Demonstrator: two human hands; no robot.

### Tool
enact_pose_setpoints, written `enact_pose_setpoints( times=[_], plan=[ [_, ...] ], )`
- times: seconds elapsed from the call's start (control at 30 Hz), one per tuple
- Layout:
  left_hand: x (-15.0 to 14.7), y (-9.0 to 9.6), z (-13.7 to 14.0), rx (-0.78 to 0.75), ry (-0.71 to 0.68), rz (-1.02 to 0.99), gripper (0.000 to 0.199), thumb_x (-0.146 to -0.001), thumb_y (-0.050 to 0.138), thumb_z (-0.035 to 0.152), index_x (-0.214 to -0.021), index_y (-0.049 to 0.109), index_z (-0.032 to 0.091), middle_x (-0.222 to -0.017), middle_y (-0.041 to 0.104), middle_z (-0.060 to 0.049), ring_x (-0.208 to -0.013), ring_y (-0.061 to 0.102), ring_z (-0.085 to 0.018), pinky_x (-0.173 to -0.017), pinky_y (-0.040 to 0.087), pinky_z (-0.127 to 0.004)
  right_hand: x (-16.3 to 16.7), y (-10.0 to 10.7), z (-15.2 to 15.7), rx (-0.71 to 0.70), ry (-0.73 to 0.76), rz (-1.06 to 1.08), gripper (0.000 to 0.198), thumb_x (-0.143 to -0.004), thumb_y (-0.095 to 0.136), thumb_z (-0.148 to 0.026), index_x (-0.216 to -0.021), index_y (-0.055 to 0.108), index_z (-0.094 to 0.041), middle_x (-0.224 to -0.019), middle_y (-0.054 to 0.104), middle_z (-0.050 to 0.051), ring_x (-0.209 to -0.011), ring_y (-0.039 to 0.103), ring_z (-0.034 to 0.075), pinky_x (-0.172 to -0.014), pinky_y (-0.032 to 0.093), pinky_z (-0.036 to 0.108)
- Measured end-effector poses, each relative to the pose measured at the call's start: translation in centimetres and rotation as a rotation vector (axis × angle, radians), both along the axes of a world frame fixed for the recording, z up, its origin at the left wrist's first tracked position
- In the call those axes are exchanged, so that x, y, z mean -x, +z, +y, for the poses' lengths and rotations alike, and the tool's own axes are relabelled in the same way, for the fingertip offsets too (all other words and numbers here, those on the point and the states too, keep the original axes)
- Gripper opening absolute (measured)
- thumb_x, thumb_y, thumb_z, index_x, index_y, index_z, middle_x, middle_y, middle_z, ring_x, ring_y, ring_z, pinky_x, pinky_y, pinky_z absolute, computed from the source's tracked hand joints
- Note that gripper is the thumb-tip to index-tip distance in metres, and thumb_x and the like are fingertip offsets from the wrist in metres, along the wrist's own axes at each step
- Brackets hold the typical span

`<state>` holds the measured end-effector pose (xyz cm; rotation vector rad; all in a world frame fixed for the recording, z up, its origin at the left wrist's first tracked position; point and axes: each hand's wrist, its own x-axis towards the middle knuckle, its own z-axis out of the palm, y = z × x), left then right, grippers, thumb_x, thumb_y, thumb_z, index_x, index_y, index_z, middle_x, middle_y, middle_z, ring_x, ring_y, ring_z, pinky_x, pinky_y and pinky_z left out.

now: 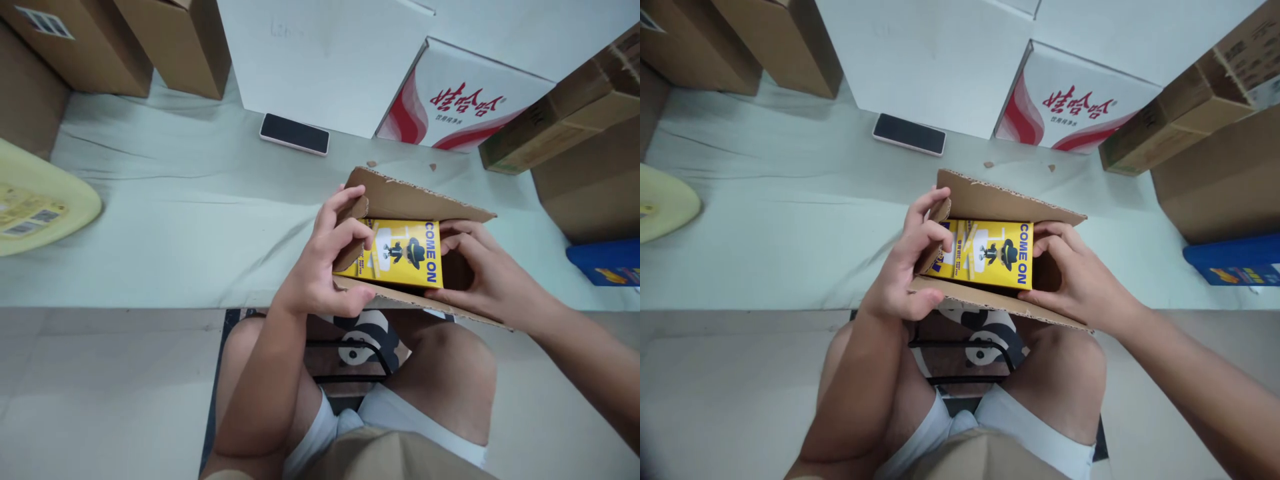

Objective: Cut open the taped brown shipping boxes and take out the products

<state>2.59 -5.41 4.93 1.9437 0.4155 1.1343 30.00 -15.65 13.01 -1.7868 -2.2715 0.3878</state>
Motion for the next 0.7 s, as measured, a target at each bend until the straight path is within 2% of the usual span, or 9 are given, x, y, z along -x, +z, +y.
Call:
enact_pose_setpoints(
  times=[0.1,0.17,0.3,0.47,0.57,0.7],
  plan=[
    [-0.1,-0.1,0.1,-0.007,0.007,0.002,0.053,-0.071,0.077,0.061,-0.103,0.057,0.023,-0.164,0.033,-0.013,-0.159,0.023,-0.043,-0.132,0.022,-0.059,0.4,-0.3,-0.1,0.01,-0.002,0.0,0.041,-0.084,0.075,-0.052,-0.105,0.053,-0.024,-0.143,0.052,0.016,-0.132,0.056,0.036,-0.097,0.057,0.049],
    [-0.1,-0.2,0.1,-0.01,0.009,0.0,0.055,-0.071,0.078,0.063,-0.104,0.057,0.023,-0.163,0.034,-0.013,-0.16,0.022,-0.043,-0.132,0.021,-0.059,0.5,-0.2,0.0,0.014,0.012,0.017,0.039,-0.084,0.076,-0.05,-0.1,0.052,-0.024,-0.143,0.053,0.015,-0.129,0.058,0.036,-0.095,0.057,0.049],
    [-0.1,-0.6,0.4,-0.007,0.007,-0.017,0.06,-0.072,0.076,0.07,-0.104,0.058,0.023,-0.163,0.034,-0.013,-0.16,0.022,-0.042,-0.133,0.02,-0.059,0.7,-0.1,0.4,0.007,0.023,0.108,0.043,-0.078,0.08,-0.041,-0.082,0.041,-0.024,-0.132,0.056,0.012,-0.116,0.061,0.032,-0.083,0.058,0.043],
    [0.0,-0.8,0.5,0.02,-0.019,-0.046,0.076,-0.062,0.08,0.081,-0.106,0.058,0.024,-0.164,0.028,-0.015,-0.159,0.024,-0.041,-0.128,0.032,-0.056,0.3,-0.4,1.3,-0.063,0.041,0.242,0.047,-0.071,0.082,-0.034,-0.08,0.037,-0.025,-0.116,0.055,0.009,-0.116,0.056,0.031,-0.088,0.054,0.043],
    [0.0,-0.7,0.3,0.045,-0.017,-0.02,0.078,-0.058,0.087,0.074,-0.109,0.057,0.024,-0.165,0.023,-0.016,-0.159,0.024,-0.041,-0.124,0.04,-0.054,-0.1,0.1,1.7,-0.114,0.068,0.289,0.049,-0.067,0.084,-0.033,-0.083,0.038,-0.025,-0.114,0.054,0.008,-0.114,0.054,0.03,-0.088,0.05,0.043],
    [-0.1,-0.7,0.2,0.058,0.001,0.02,0.073,-0.057,0.096,0.058,-0.108,0.055,0.024,-0.165,0.02,-0.015,-0.159,0.022,-0.044,-0.122,0.041,-0.057,-0.3,1.7,1.6,-0.141,0.091,0.361,0.05,-0.065,0.084,-0.029,-0.085,0.038,-0.026,-0.114,0.053,0.007,-0.111,0.051,0.027,-0.088,0.046,0.042]
  ],
)
